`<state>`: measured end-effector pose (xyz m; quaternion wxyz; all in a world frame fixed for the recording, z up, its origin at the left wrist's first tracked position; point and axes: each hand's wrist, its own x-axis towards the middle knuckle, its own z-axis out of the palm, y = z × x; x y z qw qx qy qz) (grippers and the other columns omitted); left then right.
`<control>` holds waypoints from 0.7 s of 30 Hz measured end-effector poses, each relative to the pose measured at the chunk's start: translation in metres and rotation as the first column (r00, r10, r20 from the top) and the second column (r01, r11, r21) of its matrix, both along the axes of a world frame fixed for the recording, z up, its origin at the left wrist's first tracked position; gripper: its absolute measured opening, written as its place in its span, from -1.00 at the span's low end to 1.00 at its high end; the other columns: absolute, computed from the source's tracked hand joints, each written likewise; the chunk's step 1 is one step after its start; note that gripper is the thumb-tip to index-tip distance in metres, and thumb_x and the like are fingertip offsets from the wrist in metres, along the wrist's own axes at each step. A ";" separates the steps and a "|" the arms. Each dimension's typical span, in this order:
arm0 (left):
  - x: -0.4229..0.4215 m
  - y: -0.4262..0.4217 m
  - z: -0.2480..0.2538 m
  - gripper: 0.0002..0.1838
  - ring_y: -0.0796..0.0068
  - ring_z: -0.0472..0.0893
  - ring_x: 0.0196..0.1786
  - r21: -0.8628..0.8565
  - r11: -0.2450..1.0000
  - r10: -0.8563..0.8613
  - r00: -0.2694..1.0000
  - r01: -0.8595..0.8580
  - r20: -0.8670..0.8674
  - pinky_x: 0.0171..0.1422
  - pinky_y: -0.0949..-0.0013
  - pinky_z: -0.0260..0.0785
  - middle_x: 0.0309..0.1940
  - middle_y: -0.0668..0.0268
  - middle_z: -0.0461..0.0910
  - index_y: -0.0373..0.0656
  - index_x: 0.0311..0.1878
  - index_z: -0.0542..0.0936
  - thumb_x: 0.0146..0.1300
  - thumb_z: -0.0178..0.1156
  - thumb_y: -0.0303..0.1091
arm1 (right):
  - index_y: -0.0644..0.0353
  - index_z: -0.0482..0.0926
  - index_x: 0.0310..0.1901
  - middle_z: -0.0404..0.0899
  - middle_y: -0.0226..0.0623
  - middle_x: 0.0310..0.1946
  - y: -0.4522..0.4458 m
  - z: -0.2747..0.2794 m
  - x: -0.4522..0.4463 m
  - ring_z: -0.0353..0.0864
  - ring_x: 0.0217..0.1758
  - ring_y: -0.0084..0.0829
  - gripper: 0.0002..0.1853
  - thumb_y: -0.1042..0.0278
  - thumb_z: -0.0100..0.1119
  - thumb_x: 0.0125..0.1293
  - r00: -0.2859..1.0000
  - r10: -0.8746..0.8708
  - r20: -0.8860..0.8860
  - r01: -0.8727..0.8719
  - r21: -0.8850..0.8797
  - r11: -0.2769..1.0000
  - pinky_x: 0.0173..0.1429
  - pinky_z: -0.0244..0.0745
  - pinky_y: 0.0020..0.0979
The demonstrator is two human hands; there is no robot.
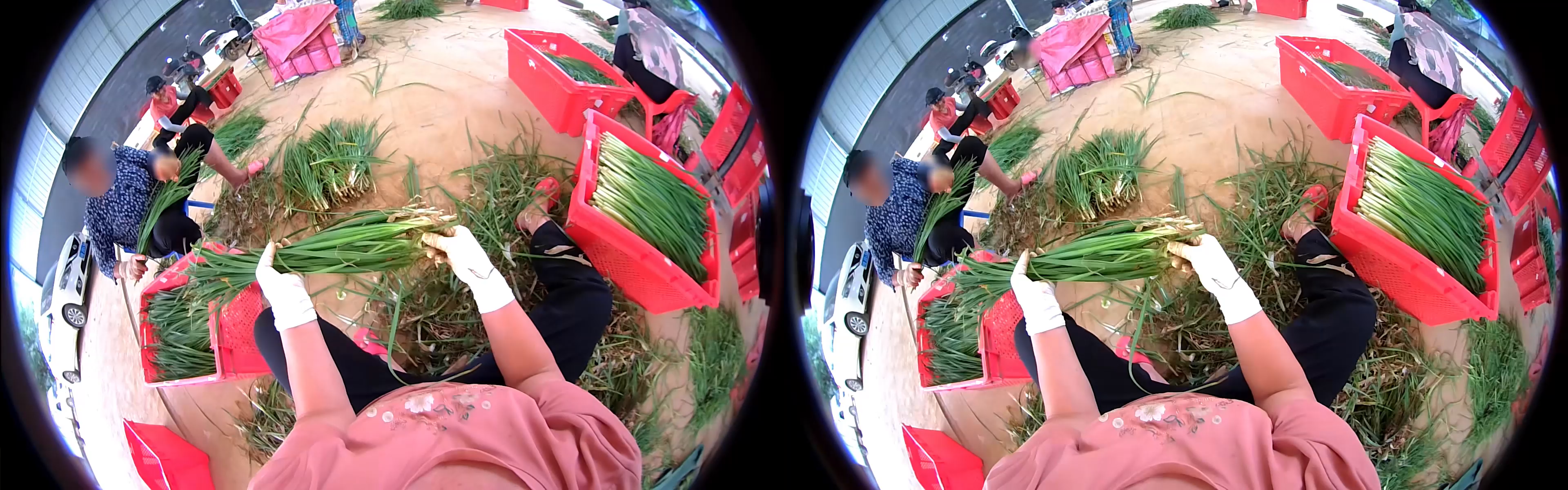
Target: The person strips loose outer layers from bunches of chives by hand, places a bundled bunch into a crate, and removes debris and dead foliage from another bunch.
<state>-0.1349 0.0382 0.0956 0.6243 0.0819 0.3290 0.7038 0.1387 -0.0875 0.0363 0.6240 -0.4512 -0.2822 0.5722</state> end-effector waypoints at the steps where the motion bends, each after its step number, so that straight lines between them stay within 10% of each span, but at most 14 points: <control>1: 0.000 0.001 -0.002 -0.90 0.39 0.53 -0.27 -0.003 1.000 0.002 1.000 -0.002 0.000 -0.05 0.37 0.48 -0.40 0.26 0.47 -0.29 -0.31 0.45 0.14 0.14 -0.49 | 0.31 0.52 -0.18 0.55 -0.35 -0.38 -0.003 0.000 -0.001 0.53 -0.41 -0.57 -0.84 0.47 0.14 0.21 0.990 -0.044 -0.134 0.044 -0.002 0.999 -0.46 0.38 -0.59; 9: 0.002 0.007 -0.007 -0.88 0.42 0.50 -0.29 0.155 0.988 0.031 0.998 -0.022 -0.053 -0.05 0.42 0.48 -0.37 0.22 0.46 -0.37 -0.26 0.44 0.19 0.09 -0.50 | 0.25 0.43 -0.18 0.54 -0.28 -0.40 0.003 -0.045 0.013 0.59 -0.37 -0.44 -0.88 0.42 -0.05 0.34 0.548 -0.066 -0.834 0.139 0.012 0.990 -0.31 0.61 -0.50; 21: -0.028 0.021 -0.020 -0.92 0.35 0.53 -0.35 0.107 0.994 0.024 1.000 -0.025 0.006 -0.16 0.39 0.51 -0.45 0.22 0.49 -0.33 -0.36 0.45 0.12 0.15 -0.54 | 0.10 0.48 -0.06 0.57 -0.23 -0.24 -0.056 -0.080 0.186 0.60 -0.22 -0.39 -0.80 0.41 -0.03 0.31 0.441 -0.546 -0.712 0.872 0.194 0.450 -0.02 0.58 -0.28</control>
